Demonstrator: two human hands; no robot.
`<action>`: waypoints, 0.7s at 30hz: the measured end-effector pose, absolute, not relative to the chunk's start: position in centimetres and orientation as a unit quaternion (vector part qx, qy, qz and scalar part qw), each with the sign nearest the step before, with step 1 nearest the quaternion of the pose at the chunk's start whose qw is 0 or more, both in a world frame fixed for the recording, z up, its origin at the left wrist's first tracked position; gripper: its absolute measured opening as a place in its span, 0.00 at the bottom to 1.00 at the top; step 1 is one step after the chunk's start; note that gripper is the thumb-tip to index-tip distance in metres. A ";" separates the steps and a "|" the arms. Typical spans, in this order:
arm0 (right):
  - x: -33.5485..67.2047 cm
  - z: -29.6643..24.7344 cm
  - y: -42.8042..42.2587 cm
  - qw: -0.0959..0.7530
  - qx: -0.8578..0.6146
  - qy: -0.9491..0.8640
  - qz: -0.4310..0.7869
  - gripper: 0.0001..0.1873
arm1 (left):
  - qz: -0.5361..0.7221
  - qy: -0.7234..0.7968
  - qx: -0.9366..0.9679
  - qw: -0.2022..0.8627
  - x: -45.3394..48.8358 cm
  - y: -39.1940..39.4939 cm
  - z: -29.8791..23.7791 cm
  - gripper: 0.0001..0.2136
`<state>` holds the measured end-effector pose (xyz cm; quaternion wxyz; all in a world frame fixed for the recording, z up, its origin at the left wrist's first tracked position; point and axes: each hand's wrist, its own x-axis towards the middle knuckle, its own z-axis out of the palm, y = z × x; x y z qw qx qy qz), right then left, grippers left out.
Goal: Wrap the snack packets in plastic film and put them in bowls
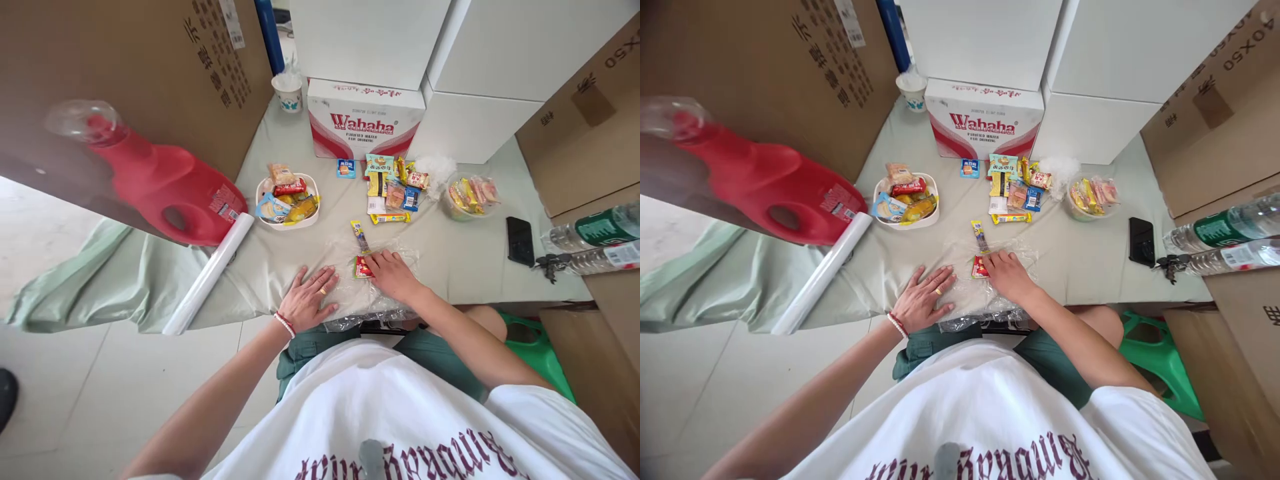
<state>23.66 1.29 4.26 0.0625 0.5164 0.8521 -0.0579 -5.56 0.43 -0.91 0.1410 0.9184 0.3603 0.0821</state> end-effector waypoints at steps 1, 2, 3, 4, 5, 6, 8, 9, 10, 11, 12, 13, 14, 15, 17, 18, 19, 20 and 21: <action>23.7 4.2 1.1 0.059 0.513 0.855 -0.051 0.27 | 0.084 0.363 0.917 0.141 -5.5 0.4 -1.0 0.35; 23.8 4.2 0.9 0.055 0.509 0.858 -0.046 0.27 | 0.086 0.365 0.916 0.139 -5.5 0.4 -1.0 0.35; 24.0 4.3 0.7 0.050 0.506 0.860 -0.041 0.27 | 0.089 0.368 0.915 0.138 -5.4 0.3 -1.0 0.36; 24.2 4.4 0.4 0.043 0.505 0.861 -0.037 0.28 | 0.090 0.370 0.915 0.136 -5.3 0.3 -1.1 0.36; 24.5 4.6 0.2 0.035 0.505 0.862 -0.031 0.28 | 0.091 0.372 0.914 0.133 -5.3 0.2 -1.1 0.36; 24.7 4.8 0.0 0.026 0.507 0.861 -0.025 0.29 | 0.090 0.373 0.914 0.130 -5.2 0.2 -1.1 0.36; 24.9 5.1 -0.4 0.009 0.512 0.859 -0.013 0.29 | 0.086 0.375 0.915 0.125 -5.1 0.0 -1.1 0.36; 24.9 5.2 -0.5 0.004 0.514 0.858 -0.010 0.28 | 0.084 0.377 0.914 0.123 -5.0 0.0 -1.1 0.36; 24.7 5.1 -0.6 0.001 0.514 0.858 -0.011 0.28 | 0.083 0.378 0.914 0.121 -5.0 -0.1 -1.2 0.36; 24.5 5.0 -0.6 0.002 0.509 0.861 -0.017 0.28 | 0.082 0.380 0.913 0.122 -4.9 -0.1 -1.2 0.37; 24.3 4.8 -0.6 0.006 0.504 0.863 -0.027 0.28 | 0.081 0.381 0.913 0.124 -5.0 0.0 -1.2 0.37; 24.0 4.5 -0.6 0.011 0.499 0.866 -0.039 0.28 | 0.079 0.381 0.912 0.128 -5.1 0.1 -1.3 0.37; 23.9 4.3 -0.5 0.015 0.495 0.867 -0.054 0.28 | 0.076 0.379 0.913 0.134 -5.2 0.2 -1.3 0.37; 24.0 4.1 -0.5 0.014 0.493 0.867 -0.070 0.30 | 0.072 0.375 0.913 0.142 -5.5 0.4 -1.2 0.37; 24.7 4.1 -0.8 -0.005 0.496 0.862 -0.105 0.34 | 0.064 0.364 0.915 0.161 -6.1 0.5 -1.0 0.37; 25.4 4.2 -1.3 -0.025 0.495 0.860 -0.124 0.36 | 0.061 0.358 0.917 0.167 -6.4 0.4 -0.8 0.37; 26.3 4.3 -2.0 -0.047 0.488 0.859 -0.144 0.38 | 0.059 0.351 0.919 0.170 -6.6 0.2 -0.6 0.39; 27.3 4.4 -2.9 -0.068 0.478 0.860 -0.164 0.40 | 0.058 0.342 0.923 0.168 -6.8 -0.2 -0.4 0.40; 28.4 4.4 -3.9 -0.086 0.464 0.863 -0.181 0.43 | 0.055 0.332 0.927 0.164 -6.9 -0.8 -0.2 0.42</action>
